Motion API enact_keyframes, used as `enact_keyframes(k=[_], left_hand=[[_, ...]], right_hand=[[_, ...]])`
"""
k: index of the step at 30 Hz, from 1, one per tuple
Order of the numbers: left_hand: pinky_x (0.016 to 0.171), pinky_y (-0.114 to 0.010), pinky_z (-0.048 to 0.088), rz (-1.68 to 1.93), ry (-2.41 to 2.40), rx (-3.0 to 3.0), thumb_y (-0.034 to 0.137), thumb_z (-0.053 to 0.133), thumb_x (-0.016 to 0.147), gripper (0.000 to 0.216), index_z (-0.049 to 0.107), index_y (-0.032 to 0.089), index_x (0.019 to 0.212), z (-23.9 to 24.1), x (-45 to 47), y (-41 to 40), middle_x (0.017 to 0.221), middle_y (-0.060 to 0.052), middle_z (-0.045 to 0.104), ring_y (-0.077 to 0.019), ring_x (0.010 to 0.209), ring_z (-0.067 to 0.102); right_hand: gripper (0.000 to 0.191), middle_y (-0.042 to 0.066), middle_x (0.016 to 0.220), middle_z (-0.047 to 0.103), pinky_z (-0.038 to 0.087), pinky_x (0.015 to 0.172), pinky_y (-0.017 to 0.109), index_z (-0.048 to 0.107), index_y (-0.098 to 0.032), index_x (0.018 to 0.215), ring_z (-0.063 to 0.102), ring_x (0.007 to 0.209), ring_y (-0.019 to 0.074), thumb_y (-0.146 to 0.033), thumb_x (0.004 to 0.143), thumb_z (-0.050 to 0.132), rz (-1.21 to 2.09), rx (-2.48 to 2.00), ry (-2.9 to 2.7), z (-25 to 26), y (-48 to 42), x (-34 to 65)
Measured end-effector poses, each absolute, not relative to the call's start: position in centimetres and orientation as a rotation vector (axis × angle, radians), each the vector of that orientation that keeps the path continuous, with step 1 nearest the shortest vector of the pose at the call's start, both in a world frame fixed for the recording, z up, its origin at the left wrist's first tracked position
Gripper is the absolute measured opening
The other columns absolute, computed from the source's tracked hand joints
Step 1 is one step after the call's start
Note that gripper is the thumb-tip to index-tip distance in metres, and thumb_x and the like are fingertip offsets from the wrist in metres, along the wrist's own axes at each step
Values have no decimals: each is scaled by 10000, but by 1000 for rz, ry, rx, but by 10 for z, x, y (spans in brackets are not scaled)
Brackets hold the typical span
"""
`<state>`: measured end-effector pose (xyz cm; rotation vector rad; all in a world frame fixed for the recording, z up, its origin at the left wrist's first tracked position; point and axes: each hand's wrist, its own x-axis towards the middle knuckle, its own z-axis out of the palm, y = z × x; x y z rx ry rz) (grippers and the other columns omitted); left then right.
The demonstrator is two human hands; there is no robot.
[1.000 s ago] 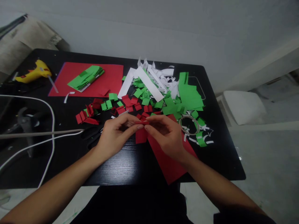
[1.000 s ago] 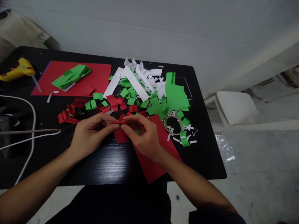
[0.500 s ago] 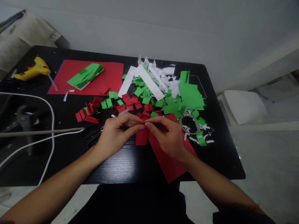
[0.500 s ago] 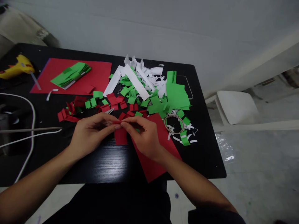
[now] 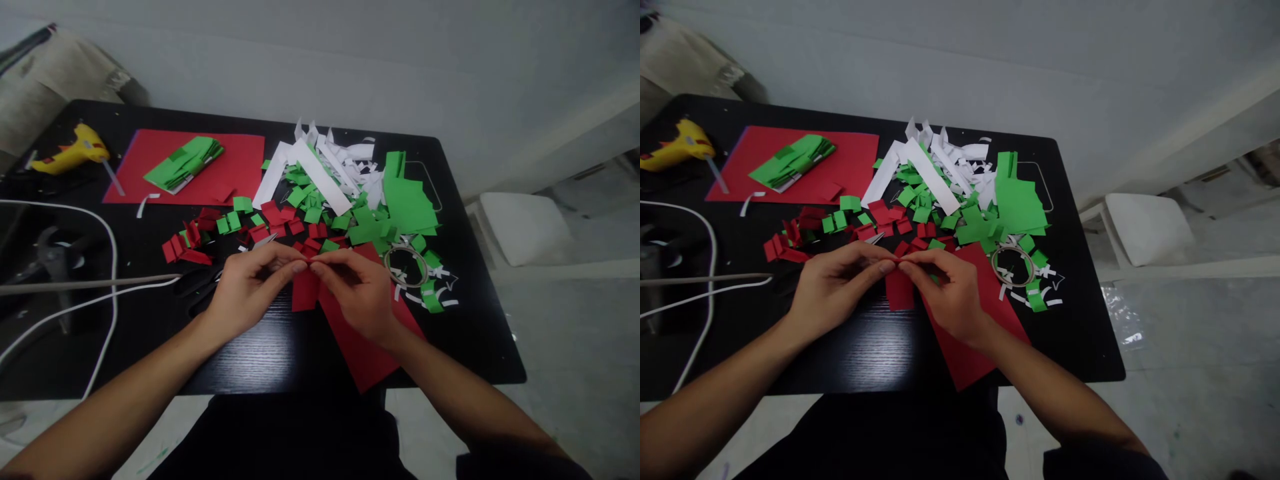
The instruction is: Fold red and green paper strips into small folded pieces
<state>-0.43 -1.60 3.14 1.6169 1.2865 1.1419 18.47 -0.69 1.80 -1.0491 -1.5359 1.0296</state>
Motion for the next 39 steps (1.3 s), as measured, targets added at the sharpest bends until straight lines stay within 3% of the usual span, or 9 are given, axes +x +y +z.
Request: enact_keyframes(k=[23, 39], left_hand=[[626, -183, 546, 1160, 1263, 1691, 209, 747, 922, 46, 780, 188, 946, 30, -4, -17, 808, 9, 786, -108, 674, 706], [622, -227, 555, 1139, 1284, 1657, 298, 717, 936, 111, 753, 194, 932, 31, -3, -17, 804, -15, 773, -135, 672, 691]], right_hand=[[32, 13, 890, 801, 632, 776, 272, 767, -220, 911, 757, 817, 157, -230, 927, 741, 1120, -1048, -1511, 22, -5, 184], [24, 8, 895, 809, 638, 789, 292, 780, -240, 914, 764, 823, 160, -223, 915, 763, 1087, -1018, -1504, 16, -5, 183]])
